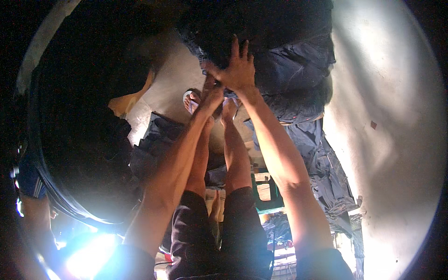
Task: The person uses a handheld rotary tool to distress the fabric of dark denim jeans, focusing on the pockets and seams. They then fold the jeans and place them on a pile with other finished garments.
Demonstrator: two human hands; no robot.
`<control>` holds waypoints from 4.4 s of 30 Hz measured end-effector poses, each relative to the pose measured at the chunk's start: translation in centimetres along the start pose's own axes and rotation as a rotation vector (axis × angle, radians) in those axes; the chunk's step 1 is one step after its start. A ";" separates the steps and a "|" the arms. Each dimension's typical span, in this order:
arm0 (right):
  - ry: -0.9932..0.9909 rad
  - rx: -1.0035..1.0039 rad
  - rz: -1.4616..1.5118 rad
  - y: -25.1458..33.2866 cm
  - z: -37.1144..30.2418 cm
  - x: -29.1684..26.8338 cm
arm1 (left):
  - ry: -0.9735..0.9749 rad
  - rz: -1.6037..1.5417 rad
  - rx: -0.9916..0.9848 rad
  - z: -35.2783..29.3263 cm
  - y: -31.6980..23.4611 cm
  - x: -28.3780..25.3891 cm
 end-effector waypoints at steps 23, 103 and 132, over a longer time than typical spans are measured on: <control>-0.337 0.141 -0.198 -12.0 -3.3 -24.5 | 0.203 -0.118 -0.572 5.9 5.9 1.6; 0.268 0.331 -0.173 -7.3 7.4 -0.6 | 0.192 -0.385 -0.230 -0.2 -5.3 8.2; -0.288 0.514 0.576 -21.7 -4.9 -28.2 | -0.128 0.023 -0.787 6.3 -6.1 9.1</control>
Point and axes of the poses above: each hand's wrist, its own z-axis towards the middle knuckle, its own x-axis out of the palm, y = z × x, the point moved 9 cm from there along z, towards the middle knuckle, and after that the axes turned 9 degrees about -x, right-handed, at the moved point
